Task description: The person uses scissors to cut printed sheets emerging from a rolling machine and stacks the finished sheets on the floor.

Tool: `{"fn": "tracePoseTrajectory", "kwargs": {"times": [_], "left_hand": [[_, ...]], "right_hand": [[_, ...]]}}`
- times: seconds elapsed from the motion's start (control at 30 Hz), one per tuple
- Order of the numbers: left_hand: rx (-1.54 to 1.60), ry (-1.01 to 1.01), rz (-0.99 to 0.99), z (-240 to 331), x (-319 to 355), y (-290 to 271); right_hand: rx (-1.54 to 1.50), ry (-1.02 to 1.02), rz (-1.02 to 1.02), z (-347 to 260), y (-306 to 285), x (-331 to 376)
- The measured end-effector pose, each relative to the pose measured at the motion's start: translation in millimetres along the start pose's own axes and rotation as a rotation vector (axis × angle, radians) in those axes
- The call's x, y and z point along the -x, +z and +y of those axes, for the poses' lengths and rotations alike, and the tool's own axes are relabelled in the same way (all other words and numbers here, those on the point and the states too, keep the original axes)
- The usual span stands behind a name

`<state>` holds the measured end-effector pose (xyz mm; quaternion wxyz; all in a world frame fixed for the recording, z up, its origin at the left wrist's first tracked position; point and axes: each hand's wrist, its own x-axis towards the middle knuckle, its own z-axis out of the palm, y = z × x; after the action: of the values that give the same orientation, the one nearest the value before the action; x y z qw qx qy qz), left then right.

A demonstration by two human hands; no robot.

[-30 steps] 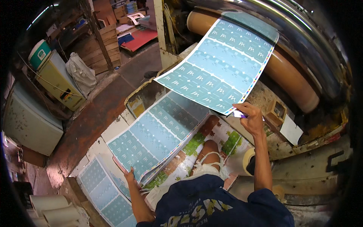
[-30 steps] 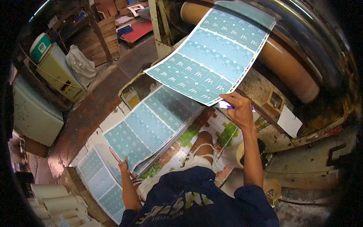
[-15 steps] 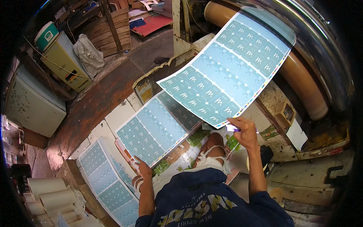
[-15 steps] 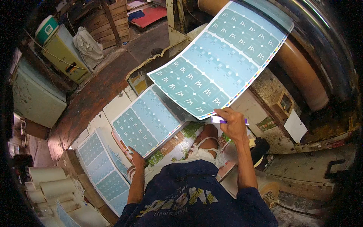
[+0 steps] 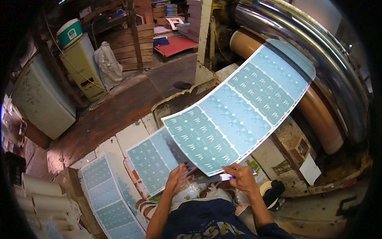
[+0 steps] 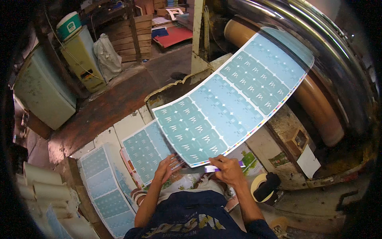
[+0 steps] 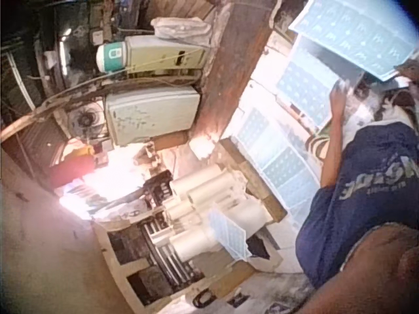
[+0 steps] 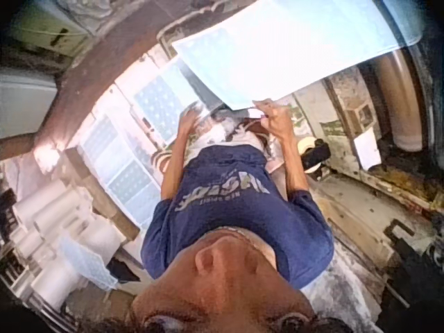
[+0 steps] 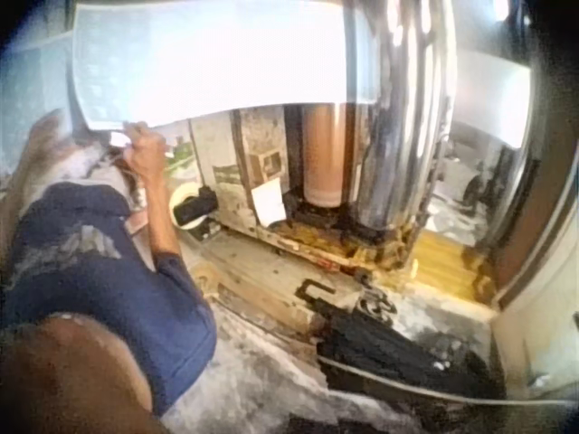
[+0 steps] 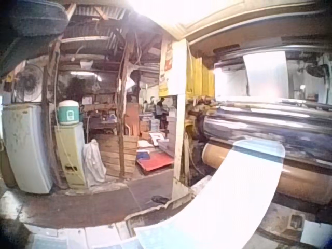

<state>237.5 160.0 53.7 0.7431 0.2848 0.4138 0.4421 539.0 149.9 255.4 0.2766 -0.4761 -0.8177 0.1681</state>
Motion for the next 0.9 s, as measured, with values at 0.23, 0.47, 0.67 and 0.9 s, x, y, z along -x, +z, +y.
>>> {"fn": "tracePoseTrajectory", "kwargs": {"times": [0.23, 0.47, 0.67, 0.9], "left_hand": [[0.536, -0.131, -0.033, 105, -3, 110], [0.243, 0.054, 0.226, 77, 24, 89], [-0.054, 0.223, 0.378, 62, 26, 82], [-0.133, 0.25, 0.381, 76, 36, 73]], "right_hand": [[0.036, -0.012, -0.253, -2, -18, -18], [-0.277, 0.078, 0.039, 50, -92, -25], [-0.386, 0.669, 0.2, 127, -199, -44], [-0.373, 0.548, 0.783, 233, -291, -78]]}}
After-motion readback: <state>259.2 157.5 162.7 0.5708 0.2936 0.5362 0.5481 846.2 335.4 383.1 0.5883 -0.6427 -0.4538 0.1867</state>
